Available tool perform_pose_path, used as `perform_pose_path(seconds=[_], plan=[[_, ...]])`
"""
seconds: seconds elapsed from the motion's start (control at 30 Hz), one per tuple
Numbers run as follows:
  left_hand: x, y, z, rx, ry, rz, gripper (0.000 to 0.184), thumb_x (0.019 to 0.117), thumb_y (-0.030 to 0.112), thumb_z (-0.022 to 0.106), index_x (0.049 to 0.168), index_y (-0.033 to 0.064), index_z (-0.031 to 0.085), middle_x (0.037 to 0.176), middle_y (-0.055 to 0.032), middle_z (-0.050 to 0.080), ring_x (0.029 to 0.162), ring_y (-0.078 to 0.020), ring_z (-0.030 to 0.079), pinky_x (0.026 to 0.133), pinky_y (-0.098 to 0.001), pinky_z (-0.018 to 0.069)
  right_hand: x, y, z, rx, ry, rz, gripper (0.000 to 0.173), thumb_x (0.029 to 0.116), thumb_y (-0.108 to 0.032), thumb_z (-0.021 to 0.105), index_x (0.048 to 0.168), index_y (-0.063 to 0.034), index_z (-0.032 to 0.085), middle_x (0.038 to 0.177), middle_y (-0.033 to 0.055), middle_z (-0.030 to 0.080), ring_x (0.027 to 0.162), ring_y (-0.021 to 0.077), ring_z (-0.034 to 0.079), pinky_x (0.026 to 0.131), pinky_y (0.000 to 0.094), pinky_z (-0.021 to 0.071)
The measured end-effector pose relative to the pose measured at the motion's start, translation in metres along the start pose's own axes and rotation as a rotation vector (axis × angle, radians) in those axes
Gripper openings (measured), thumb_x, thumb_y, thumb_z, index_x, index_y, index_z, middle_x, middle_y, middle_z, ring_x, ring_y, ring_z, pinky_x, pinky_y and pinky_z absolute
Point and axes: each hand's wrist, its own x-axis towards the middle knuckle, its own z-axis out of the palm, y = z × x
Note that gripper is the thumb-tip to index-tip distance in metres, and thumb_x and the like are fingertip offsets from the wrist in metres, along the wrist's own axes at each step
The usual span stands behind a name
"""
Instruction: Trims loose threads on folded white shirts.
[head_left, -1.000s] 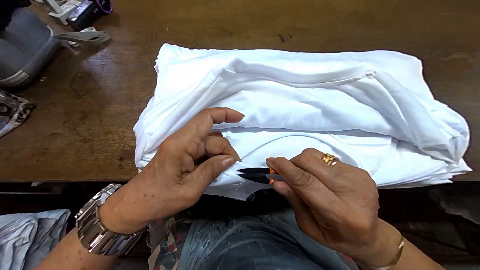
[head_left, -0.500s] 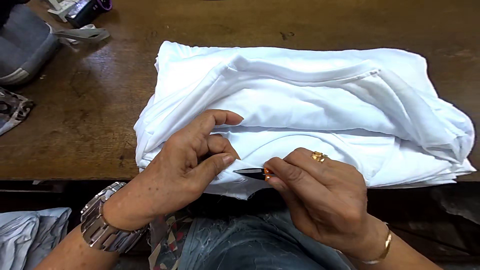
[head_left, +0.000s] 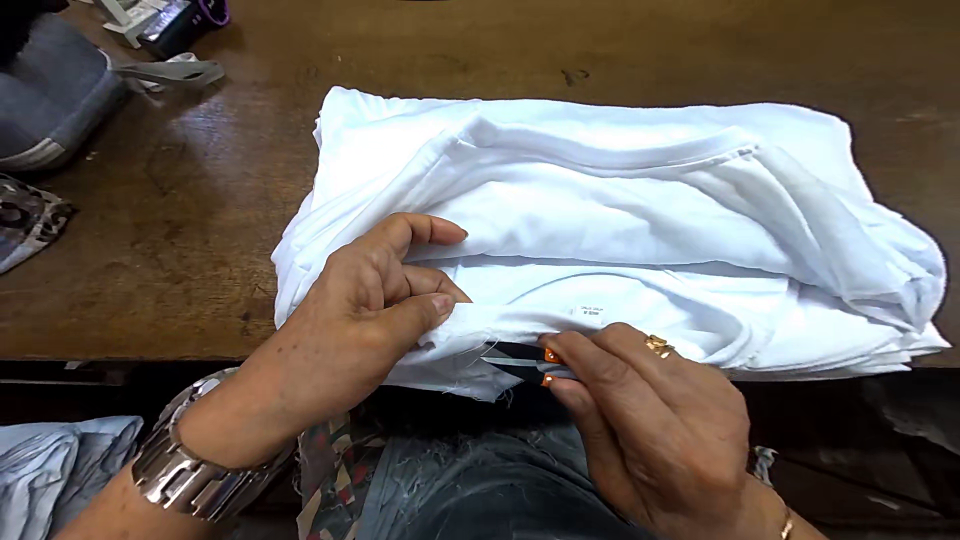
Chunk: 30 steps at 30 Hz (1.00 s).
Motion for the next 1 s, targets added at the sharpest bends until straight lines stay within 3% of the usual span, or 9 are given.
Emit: perform_pose_path(seconds=[0.23,0.3,0.37,0.4,0.47,0.6,0.7,0.9,1.0], plan=[[0.000,-0.002,-0.003,-0.055,0.004,-0.060,0.043,0.0968,-0.002,0.052,0.139,0.0081,0.051,0.098,-0.0070,0.075,0.056,-0.0049,0.058,0.044,-0.0122,0.0387,-0.003,-0.002,0.001,0.039,-0.009,0.012,0.036,0.1089,-0.029,0.046,0.114,-0.0018,0.069,0.083,0.0065,0.059,0.073,0.0153,0.055,0.060,0.0276,0.0421],[-0.002,-0.001,-0.002,-0.017,-0.009,-0.032,0.044,0.0958,-0.003,0.051,0.139,0.0078,0.049,0.095,-0.0058,0.076,0.058,-0.0059,0.062,0.046,-0.0131,0.0443,-0.002,0.000,-0.003,0.147,-0.030,0.051,0.043,0.1098,-0.039,0.041,0.115,-0.0050,0.068,0.084,0.0042,0.059,0.074,0.0106,0.056,0.062,0.0239,0.0445],[-0.005,-0.001,-0.002,0.012,-0.024,-0.001,0.046,0.0964,-0.005,0.050,0.141,0.0057,0.047,0.092,-0.0066,0.075,0.059,-0.0090,0.064,0.048,-0.0154,0.0481,0.003,0.002,-0.006,0.246,-0.019,0.082,0.051,0.1058,-0.052,0.048,0.117,-0.0056,0.067,0.087,0.0029,0.061,0.076,0.0068,0.057,0.064,0.0212,0.0470],[-0.006,-0.001,-0.001,0.032,-0.019,0.006,0.046,0.0967,-0.005,0.052,0.141,0.0058,0.047,0.092,-0.0057,0.075,0.059,-0.0089,0.064,0.048,-0.0154,0.0485,0.007,0.001,-0.005,0.267,-0.003,0.082,0.050,0.1027,-0.051,0.057,0.119,-0.0052,0.067,0.088,0.0025,0.063,0.077,0.0058,0.059,0.066,0.0203,0.0485],[-0.006,0.000,0.002,0.075,0.000,0.013,0.044,0.0960,-0.001,0.054,0.139,0.0076,0.049,0.089,-0.0025,0.075,0.058,-0.0072,0.062,0.047,-0.0144,0.0455,0.016,-0.002,0.002,0.264,0.032,0.048,0.037,0.0976,-0.034,0.068,0.119,-0.0035,0.070,0.086,0.0033,0.065,0.075,0.0075,0.058,0.065,0.0210,0.0475],[-0.006,0.002,0.003,0.074,0.000,0.034,0.045,0.0938,0.002,0.066,0.135,0.0061,0.049,0.088,-0.0031,0.075,0.067,-0.0099,0.070,0.057,-0.0167,0.0558,0.033,-0.006,0.018,0.275,0.065,-0.050,0.018,0.0950,-0.009,0.063,0.105,-0.0009,0.075,0.077,0.0046,0.060,0.069,0.0117,0.055,0.059,0.0234,0.0424],[-0.007,0.000,-0.002,0.056,-0.030,0.037,0.054,0.0871,-0.001,0.074,0.134,0.0054,0.049,0.087,-0.0040,0.075,0.069,-0.0126,0.072,0.059,-0.0192,0.0595,0.037,-0.011,0.015,0.243,0.028,-0.143,0.015,0.0945,-0.006,0.057,0.094,-0.0038,0.071,0.075,0.0039,0.057,0.067,0.0122,0.052,0.056,0.0244,0.0378],[-0.004,-0.003,-0.006,0.123,-0.051,0.032,0.044,0.0909,0.001,0.069,0.131,0.0065,0.052,0.085,-0.0016,0.074,0.066,-0.0087,0.069,0.056,-0.0168,0.0564,0.010,-0.013,0.011,0.270,-0.347,-0.322,0.021,0.1048,-0.014,0.045,0.092,-0.0103,0.061,0.077,0.0039,0.058,0.065,0.0176,0.057,0.050,0.0301,0.0426],[-0.002,-0.004,-0.007,0.129,-0.058,0.037,0.042,0.0930,0.003,0.067,0.133,0.0062,0.052,0.083,-0.0013,0.074,0.065,-0.0078,0.068,0.054,-0.0158,0.0543,-0.004,-0.008,0.004,0.260,-0.351,-0.174,0.040,0.1083,-0.044,0.043,0.102,-0.0098,0.062,0.081,0.0041,0.060,0.069,0.0170,0.059,0.053,0.0297,0.0454]])
